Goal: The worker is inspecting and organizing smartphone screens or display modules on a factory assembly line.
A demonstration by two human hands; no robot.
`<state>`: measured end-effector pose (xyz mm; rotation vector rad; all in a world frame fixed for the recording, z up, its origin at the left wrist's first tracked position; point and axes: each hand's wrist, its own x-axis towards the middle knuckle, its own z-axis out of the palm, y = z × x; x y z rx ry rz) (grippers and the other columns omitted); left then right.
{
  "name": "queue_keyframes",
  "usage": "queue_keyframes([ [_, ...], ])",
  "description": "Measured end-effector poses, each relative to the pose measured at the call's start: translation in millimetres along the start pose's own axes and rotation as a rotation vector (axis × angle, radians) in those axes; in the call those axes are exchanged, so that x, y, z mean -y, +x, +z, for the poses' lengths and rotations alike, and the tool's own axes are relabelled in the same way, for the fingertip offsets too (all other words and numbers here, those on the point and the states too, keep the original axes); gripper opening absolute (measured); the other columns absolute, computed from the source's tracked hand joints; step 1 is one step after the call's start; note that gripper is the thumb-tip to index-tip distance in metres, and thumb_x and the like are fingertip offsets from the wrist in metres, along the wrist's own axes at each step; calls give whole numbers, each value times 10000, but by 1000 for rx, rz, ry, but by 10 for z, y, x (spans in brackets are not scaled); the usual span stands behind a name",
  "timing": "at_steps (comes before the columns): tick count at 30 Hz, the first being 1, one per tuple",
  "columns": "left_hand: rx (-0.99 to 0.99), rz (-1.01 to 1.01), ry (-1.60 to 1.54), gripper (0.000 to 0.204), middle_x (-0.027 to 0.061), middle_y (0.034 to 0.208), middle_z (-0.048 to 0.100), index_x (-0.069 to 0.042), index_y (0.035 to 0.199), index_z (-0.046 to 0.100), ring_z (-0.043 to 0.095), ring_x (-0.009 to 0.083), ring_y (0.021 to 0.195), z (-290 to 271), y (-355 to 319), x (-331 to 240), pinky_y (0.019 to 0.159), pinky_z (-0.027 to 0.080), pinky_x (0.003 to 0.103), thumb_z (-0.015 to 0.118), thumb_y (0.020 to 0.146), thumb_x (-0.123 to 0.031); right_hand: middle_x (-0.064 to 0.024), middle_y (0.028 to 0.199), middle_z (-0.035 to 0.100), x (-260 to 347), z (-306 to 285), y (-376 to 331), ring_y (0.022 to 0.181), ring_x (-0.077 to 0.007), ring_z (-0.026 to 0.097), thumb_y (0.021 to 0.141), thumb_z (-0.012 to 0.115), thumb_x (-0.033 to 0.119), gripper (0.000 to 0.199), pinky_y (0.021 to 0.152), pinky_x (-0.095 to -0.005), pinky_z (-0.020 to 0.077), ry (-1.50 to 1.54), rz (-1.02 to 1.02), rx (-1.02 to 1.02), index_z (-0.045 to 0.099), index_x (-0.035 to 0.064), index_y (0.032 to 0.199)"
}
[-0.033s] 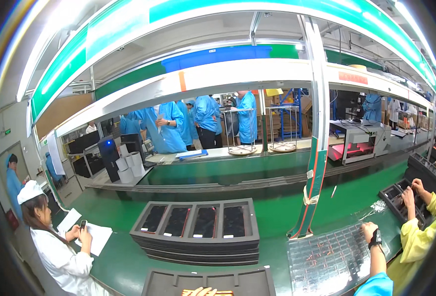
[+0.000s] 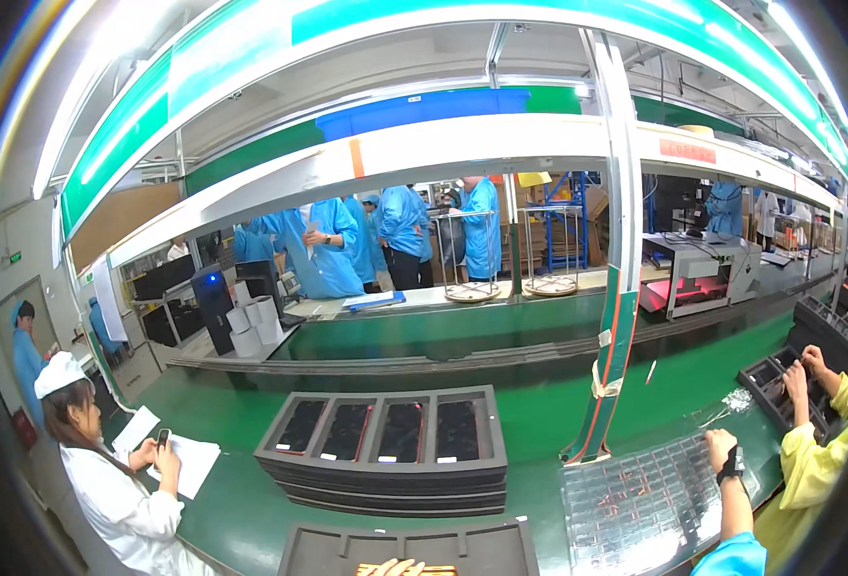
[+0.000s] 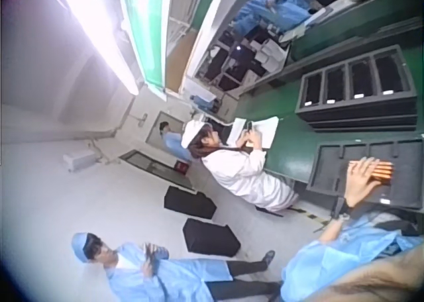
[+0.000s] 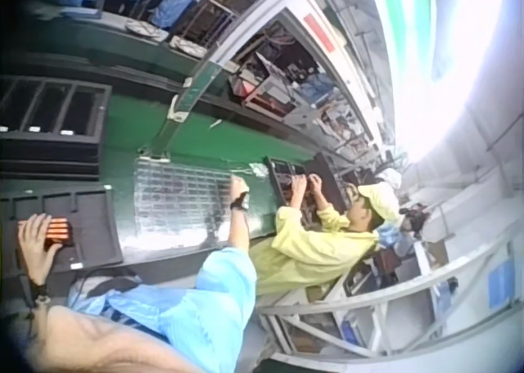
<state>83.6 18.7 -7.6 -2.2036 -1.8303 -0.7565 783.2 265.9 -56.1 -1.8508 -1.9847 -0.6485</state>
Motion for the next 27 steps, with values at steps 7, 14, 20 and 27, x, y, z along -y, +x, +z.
queue_keyframes([
  [7,8,4,-27,656,46,1329,613,-166,1348,605,503,265,1280,-3,-17,2,1085,300,475,781,772,-427,-126,901,723,1818,-1030,-183,772,-256,699,885,644,29,89,704,-339,534,617,220,-344,708,33,946],
  [14,59,10,-29,663,48,1397,561,-160,1420,543,458,265,1326,26,-2,35,1116,245,503,720,840,-427,-66,916,731,3778,-1615,-731,788,-107,673,934,633,36,153,710,-263,567,1417,379,269,716,24,1062],
  [20,21,-61,-227,445,25,1350,607,-163,1382,587,480,247,1291,-4,56,53,1105,240,484,547,959,-295,-133,1093,702,4929,-2153,-669,1036,-213,677,929,698,162,305,904,-337,529,1580,205,504,632,14,1187],
  [27,-43,-202,-293,353,-7,1282,651,-175,1283,647,513,228,1238,88,-3,42,1072,262,468,570,947,-249,-137,933,673,5526,-1955,-816,866,-289,688,870,727,109,142,741,-351,569,1477,-23,347,667,28,970],
])
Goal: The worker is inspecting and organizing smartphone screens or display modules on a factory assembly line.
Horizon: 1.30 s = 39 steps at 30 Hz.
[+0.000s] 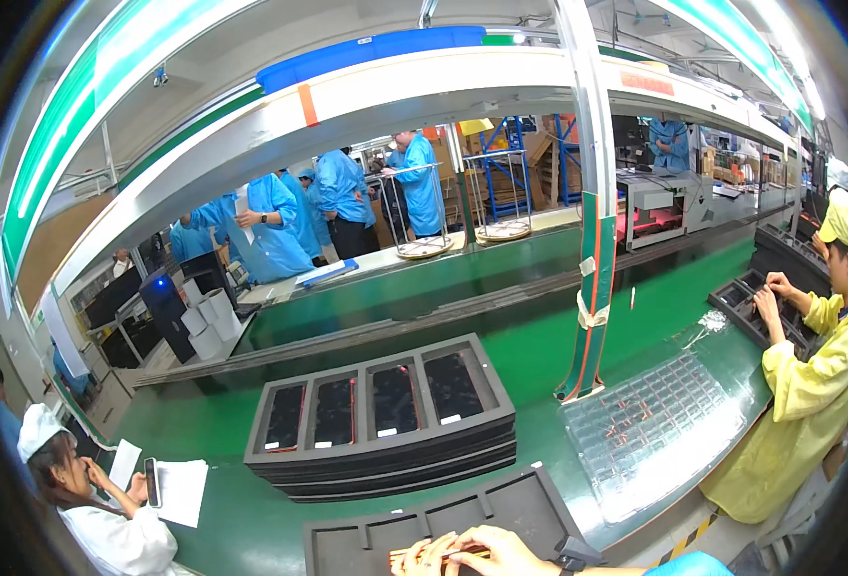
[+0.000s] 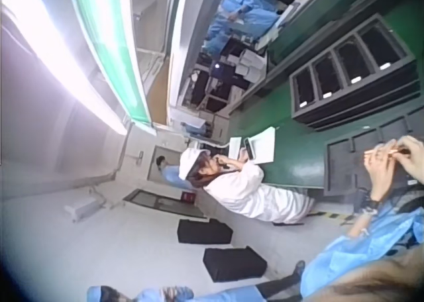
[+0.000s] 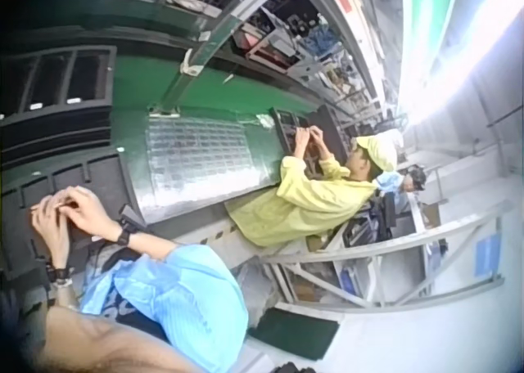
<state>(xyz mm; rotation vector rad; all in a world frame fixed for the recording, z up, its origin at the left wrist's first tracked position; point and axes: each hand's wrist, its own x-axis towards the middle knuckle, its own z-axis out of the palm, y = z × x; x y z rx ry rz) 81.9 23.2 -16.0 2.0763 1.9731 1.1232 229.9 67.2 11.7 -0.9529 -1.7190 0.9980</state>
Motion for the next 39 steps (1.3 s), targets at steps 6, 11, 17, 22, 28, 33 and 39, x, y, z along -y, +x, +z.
queue_keyframes([
  [6,-92,23,-75,288,42,1221,653,-153,1183,704,511,262,1220,58,-24,85,1054,292,453,630,907,-191,-111,957,664,86,31,12,897,-266,672,822,774,108,136,776,-349,559,29,-11,-74,702,43,918],
  [11,-129,10,-151,229,96,1234,642,-91,1062,729,514,325,1173,71,-4,123,1047,326,464,689,840,-131,-98,931,672,-28,27,30,905,-277,650,778,804,181,177,800,-364,520,10,-94,-119,737,67,896],
  [17,-182,104,-87,164,129,1095,679,-37,995,727,594,341,1013,1,49,-5,913,431,465,672,902,-161,-113,926,673,-94,13,-14,895,-314,651,847,751,208,158,787,-387,523,28,-133,-109,738,70,923],
  [22,-200,129,-49,141,129,1057,679,-44,977,727,597,340,983,-7,42,-72,883,439,470,678,893,-146,-128,948,669,-109,13,-76,917,-319,656,880,719,183,161,800,-387,528,38,-178,-124,712,51,972],
  [28,-214,73,-33,112,104,1028,689,-70,945,733,606,318,981,-112,76,-111,881,449,448,710,842,-106,-131,1021,679,-203,96,-17,923,-324,663,925,671,203,184,770,-385,541,121,-165,15,682,50,1027],
  [33,-234,48,-90,140,93,1012,709,-85,900,733,621,314,965,27,144,-81,857,475,431,765,766,-65,-94,986,698,-268,-44,-36,814,-120,687,944,690,103,128,699,-266,570,96,14,-33,691,5,1027],
  [39,-214,-63,-204,118,-65,907,744,-207,904,798,628,168,1083,183,50,67,988,292,384,802,786,-211,-105,957,710,-189,-94,5,880,-152,717,939,688,64,163,737,-282,570,109,45,-45,634,-1,1079],
])
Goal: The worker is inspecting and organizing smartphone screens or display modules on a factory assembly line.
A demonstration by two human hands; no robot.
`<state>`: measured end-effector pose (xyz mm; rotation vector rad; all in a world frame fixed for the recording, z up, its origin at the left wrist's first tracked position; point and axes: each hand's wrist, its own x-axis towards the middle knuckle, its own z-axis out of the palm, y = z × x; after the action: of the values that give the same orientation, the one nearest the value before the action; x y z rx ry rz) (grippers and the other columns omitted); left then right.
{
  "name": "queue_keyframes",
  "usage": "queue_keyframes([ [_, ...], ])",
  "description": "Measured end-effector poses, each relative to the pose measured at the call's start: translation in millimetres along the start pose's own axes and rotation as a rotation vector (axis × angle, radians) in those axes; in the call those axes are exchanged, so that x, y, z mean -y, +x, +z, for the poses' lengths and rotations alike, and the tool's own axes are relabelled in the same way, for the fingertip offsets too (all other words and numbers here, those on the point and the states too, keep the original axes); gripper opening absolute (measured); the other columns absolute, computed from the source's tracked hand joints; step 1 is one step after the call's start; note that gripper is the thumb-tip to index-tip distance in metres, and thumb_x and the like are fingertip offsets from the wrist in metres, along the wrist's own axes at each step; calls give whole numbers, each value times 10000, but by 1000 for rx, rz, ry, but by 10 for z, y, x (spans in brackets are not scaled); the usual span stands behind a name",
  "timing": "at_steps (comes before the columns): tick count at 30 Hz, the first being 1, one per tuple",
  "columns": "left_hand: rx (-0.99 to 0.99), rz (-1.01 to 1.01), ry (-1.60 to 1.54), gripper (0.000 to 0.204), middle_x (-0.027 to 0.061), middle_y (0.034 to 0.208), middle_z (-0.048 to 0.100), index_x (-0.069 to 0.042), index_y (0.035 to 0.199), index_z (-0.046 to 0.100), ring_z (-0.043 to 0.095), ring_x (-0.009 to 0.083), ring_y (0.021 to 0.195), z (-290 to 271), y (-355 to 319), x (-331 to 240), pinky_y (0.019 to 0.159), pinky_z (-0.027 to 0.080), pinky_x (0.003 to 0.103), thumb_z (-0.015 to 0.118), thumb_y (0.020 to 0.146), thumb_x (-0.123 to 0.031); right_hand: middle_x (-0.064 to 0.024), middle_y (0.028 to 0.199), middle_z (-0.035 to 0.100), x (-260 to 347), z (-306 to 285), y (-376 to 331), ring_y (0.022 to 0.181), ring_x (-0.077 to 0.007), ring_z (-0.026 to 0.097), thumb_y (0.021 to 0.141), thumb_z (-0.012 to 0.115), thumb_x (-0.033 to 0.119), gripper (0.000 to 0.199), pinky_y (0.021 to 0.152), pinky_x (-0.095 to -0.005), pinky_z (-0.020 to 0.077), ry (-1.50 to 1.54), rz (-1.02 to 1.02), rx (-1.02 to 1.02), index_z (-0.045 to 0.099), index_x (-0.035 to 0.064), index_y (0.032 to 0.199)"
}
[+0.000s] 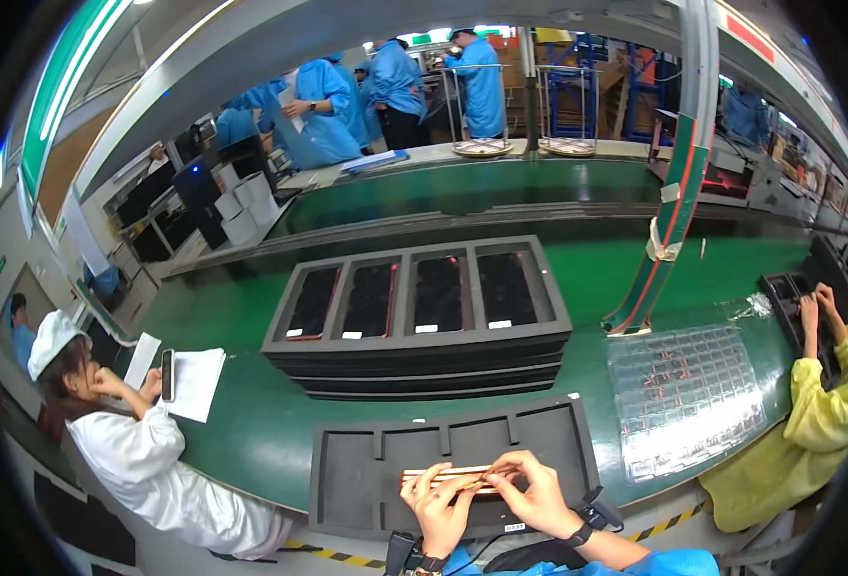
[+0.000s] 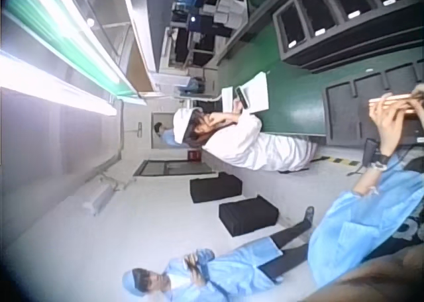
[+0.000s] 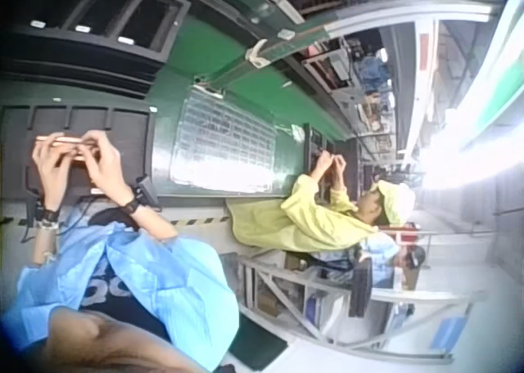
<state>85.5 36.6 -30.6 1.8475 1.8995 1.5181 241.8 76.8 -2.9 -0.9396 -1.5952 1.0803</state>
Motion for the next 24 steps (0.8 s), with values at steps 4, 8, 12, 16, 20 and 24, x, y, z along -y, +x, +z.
queue_keyframes([
  [4,-3,-27,-1,103,-69,901,746,-213,902,799,633,168,1070,-30,-28,29,983,294,372,794,799,-211,-114,915,728,2,-168,149,834,-257,707,849,730,25,134,759,-347,553,-239,-156,-143,696,16,978],
  [8,-5,-6,2,98,-88,899,749,-219,906,800,637,157,1057,-32,-33,-14,974,297,353,788,808,-221,-57,899,741,-52,-277,235,834,-244,698,818,744,19,123,768,-346,520,-366,-354,-10,710,58,929],
  [12,-20,-3,6,93,-95,909,751,-213,912,800,638,152,1051,-41,-38,-41,966,305,347,780,821,-215,-39,906,742,-145,-266,205,857,-230,703,774,747,-15,171,790,-340,509,-427,-454,57,702,68,917],
  [16,-23,-5,7,95,-103,919,752,-202,918,800,641,155,1046,-36,-33,-38,960,311,347,778,825,-205,-39,936,740,-120,-280,195,877,-235,704,770,738,-21,175,807,-347,511,-466,-497,106,695,62,918],
  [20,-24,-5,29,112,-70,913,750,-200,928,801,642,157,1039,-38,-60,55,958,310,350,786,817,-205,-61,999,740,30,-227,220,918,-248,709,794,750,21,158,820,-355,545,-505,-507,114,700,50,941],
  [24,-54,-9,48,129,5,941,737,-198,931,803,637,157,1039,1,-22,69,955,308,356,798,802,-211,-81,1059,737,-43,-276,228,948,-256,715,807,757,55,167,827,-346,571,-419,-419,160,703,38,965],
])
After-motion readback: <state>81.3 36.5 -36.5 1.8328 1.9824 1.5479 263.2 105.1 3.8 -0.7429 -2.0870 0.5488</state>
